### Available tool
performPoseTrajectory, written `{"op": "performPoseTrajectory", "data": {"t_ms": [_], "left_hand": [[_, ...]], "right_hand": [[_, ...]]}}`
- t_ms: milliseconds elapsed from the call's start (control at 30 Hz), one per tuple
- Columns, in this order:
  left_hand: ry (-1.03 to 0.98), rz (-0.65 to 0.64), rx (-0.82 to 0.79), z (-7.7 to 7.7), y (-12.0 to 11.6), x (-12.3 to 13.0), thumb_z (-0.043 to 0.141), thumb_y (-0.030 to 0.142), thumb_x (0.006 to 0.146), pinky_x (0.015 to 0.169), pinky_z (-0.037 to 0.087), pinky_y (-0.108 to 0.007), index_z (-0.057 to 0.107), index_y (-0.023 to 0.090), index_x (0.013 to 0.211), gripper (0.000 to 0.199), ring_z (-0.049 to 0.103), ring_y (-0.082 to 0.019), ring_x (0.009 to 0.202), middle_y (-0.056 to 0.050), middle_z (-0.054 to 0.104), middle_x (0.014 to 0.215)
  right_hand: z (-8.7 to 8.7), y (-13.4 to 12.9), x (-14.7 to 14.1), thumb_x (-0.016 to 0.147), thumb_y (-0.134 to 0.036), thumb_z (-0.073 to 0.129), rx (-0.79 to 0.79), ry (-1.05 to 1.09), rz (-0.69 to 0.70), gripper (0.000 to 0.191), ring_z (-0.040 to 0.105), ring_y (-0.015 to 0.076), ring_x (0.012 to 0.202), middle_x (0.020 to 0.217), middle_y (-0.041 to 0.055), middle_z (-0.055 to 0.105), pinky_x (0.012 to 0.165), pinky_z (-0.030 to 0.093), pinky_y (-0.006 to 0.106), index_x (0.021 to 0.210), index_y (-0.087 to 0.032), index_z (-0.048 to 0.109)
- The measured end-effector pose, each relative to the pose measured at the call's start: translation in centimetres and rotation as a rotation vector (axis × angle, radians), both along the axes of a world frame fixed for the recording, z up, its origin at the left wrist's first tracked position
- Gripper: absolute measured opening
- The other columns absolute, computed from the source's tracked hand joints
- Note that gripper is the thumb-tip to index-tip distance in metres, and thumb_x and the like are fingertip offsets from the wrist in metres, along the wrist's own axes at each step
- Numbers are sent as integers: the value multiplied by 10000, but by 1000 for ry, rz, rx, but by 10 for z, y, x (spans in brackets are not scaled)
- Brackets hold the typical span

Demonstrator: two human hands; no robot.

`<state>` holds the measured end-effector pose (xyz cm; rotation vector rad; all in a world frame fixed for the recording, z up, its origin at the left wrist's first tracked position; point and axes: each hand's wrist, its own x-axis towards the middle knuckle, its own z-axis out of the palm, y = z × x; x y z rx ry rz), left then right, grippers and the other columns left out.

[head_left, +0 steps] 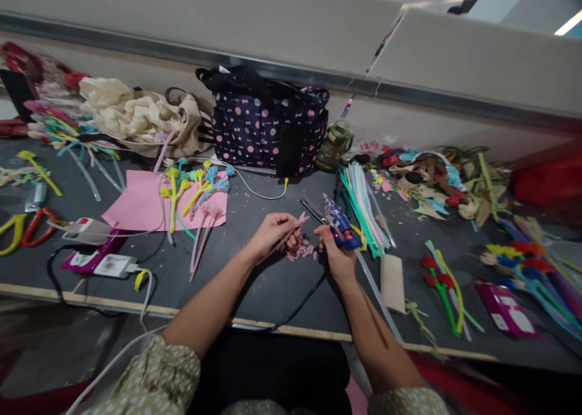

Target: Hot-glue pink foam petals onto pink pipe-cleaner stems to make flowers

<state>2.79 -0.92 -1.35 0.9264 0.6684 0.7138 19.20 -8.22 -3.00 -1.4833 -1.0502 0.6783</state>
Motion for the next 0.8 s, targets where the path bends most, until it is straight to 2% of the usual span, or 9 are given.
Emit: {"op": "performPoseTrajectory", "data": {"t_ms": [100,233,467,800], "left_hand": [[0,97,9,2,3,0,742,410,709,419,452,-179,630,109,777,329,575,-90,440,-40,655,631],[-9,185,37,3,5,0,749,433,695,441,466,-183,627,114,795,356,574,-85,450,-21,644,629],[-13,267,45,3,6,-1,763,439,679,459,488,-194,618,121,804,371,585,-89,469,-21,646,659],[-3,266,59,2,5,-1,763,456,676,472,491,-197,613,121,793,385,583,-85,479,-20,645,665]], "right_hand": [[-1,-1,-1,794,-526,633,-32,76,102,356,525,105,508,633,-7,593,505,437,233,811,-176,696],[-4,-3,-1,793,-516,644,-40,57,187,358,567,126,546,637,18,623,534,468,246,840,-167,709],[0,-5,-6,750,-532,676,-94,71,214,369,600,132,525,683,44,688,529,501,255,800,-166,682],[3,-6,-10,704,-556,702,-144,77,178,407,600,146,474,591,22,651,474,511,264,788,-161,659]]}}
